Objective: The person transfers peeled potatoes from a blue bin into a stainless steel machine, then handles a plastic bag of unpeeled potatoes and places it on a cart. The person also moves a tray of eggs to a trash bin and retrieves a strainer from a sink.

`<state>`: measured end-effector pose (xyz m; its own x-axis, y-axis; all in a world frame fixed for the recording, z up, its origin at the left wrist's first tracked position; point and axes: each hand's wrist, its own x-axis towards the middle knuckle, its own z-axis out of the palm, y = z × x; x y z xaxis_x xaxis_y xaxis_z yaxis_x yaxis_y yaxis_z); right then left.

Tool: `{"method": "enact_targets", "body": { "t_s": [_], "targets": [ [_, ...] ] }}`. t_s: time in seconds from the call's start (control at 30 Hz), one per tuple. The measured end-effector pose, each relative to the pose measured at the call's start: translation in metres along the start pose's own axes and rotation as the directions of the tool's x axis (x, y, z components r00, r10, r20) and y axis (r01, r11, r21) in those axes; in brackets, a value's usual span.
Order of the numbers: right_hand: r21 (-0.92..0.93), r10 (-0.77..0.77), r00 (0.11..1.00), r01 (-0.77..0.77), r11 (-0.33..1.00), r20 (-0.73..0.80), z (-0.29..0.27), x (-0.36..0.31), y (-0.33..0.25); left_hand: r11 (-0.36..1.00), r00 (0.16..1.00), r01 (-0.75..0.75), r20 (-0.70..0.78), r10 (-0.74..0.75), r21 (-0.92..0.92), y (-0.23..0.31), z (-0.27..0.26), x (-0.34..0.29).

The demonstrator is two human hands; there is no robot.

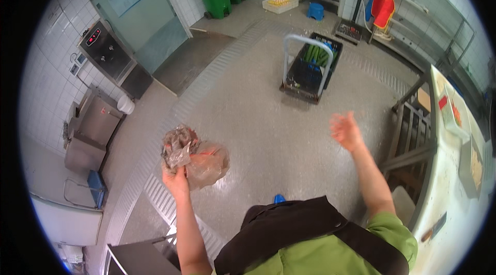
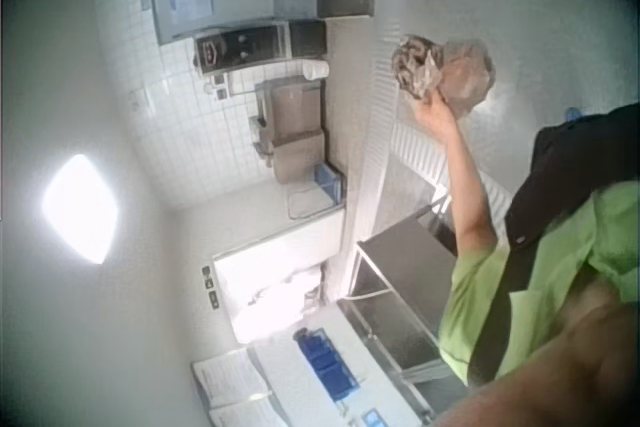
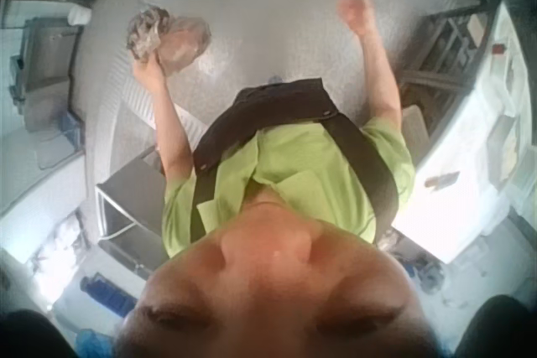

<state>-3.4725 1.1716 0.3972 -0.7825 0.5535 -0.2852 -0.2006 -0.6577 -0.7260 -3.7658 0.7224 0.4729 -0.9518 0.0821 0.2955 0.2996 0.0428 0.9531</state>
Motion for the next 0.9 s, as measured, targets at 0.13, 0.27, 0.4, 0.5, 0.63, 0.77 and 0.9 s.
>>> {"method": "enact_targets", "body": {
  "t_s": [0.13,0.27,0.4,0.5,0.63,0.77,0.9],
  "targets": [
    [-0.098,0.193,0.954,-0.174,0.98,0.231,0.11,0.159,0.017,0.999,0.999,0.023,0.022,-0.024,0.047,-0.024,0.034,0.117],
    [-0.22,0.313,0.929,-0.269,0.938,0.198,0.17,0.3,0.033,0.976,1.0,0.012,-0.002,-0.012,0.217,-0.064,0.078,0.248],
    [-0.108,0.331,0.943,-0.331,0.937,-0.021,0.168,0.401,0.013,0.992,0.998,0.005,0.062,-0.013,0.125,-0.094,0.16,0.374],
    [-0.068,0.228,0.966,-0.237,0.969,-0.124,0.16,0.453,-0.028,0.995,0.978,0.087,0.192,-0.078,-0.042,-0.113,0.247,0.475],
    [-0.056,0.088,0.967,-0.105,0.993,-0.239,0.167,0.522,-0.081,0.983,0.962,0.073,0.274,-0.024,-0.17,-0.121,0.356,0.601],
    [-0.045,0.039,0.946,-0.057,0.997,-0.322,0.133,0.643,-0.122,1.0,0.947,0.003,0.32,-0.013,0.031,-0.142,0.472,0.715],
    [-0.013,0.047,0.964,-0.052,0.999,-0.263,0.175,0.81,-0.168,0.994,0.942,0.039,0.337,-0.003,-0.103,-0.164,0.557,0.822]
  ]
}}
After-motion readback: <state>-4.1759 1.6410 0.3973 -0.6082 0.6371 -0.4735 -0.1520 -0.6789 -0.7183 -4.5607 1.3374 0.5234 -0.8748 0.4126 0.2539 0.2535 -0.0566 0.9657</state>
